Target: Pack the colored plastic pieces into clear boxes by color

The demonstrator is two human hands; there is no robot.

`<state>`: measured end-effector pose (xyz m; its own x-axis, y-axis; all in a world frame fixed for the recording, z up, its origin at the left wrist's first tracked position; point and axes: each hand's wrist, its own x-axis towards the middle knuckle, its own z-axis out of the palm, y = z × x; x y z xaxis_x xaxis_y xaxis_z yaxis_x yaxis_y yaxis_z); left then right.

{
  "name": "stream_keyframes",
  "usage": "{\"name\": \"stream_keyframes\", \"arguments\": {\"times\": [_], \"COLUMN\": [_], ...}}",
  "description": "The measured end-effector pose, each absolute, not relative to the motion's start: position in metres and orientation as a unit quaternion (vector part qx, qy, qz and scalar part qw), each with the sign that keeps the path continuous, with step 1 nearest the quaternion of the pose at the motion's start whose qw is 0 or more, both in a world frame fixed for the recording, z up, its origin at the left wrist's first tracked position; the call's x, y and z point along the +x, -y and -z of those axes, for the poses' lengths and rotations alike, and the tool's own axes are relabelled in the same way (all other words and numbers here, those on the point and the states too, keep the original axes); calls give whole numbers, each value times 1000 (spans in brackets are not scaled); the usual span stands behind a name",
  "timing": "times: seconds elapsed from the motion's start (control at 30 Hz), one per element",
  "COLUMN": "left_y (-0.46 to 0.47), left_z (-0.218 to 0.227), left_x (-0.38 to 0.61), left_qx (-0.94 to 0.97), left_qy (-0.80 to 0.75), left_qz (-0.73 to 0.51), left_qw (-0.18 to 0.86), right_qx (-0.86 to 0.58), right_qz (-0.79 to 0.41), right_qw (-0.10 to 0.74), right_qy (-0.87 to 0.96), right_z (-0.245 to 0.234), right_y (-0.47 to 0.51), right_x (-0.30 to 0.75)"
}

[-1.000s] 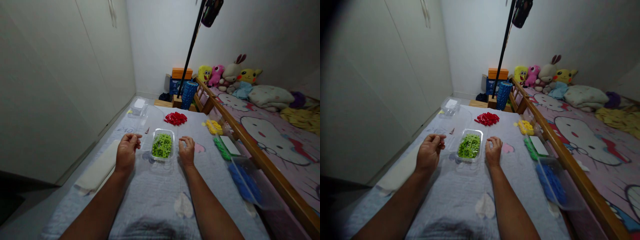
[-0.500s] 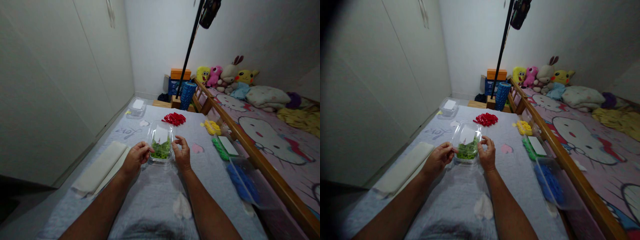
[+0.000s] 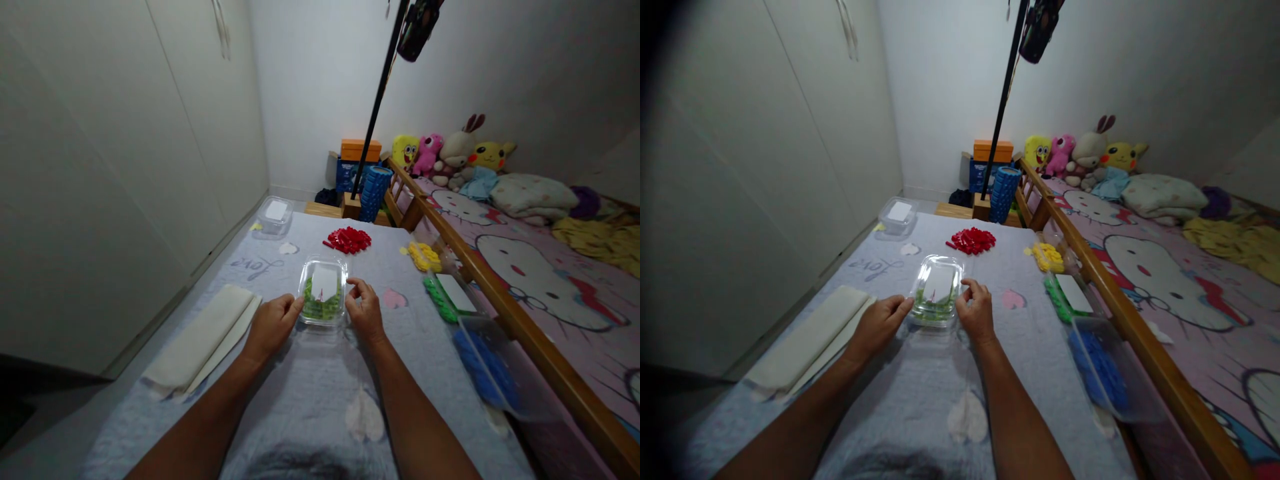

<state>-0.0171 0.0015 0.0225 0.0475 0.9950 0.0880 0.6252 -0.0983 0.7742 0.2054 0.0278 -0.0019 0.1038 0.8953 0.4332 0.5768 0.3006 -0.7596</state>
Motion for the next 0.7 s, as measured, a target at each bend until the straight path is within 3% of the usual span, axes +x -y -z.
{"name": "stream_keyframes", "arguments": {"times": [0.13,0.3,0.53,0.7], "left_y": [-5,-8,-11,-13], "left_z": [-18,-22,-11,1], "left_x": [-19,-21,-16,-13], "left_qx": [686,667,526,462], "left_qy": [-629,-642,-612,-556], "left_qz": [-270,-260,-334,-390], "left_qw": [245,273,488,570], "right_qx": [-569,-580,-578,-560], "right_qz": [-183,-225,-271,-324], "right_qw": [469,454,448,474], "right_qy": [650,638,626,598], "right_z": [2,2,0,5], "right_y": [-28,-26,-24,-26], "right_x": [205,201,199,200]}}
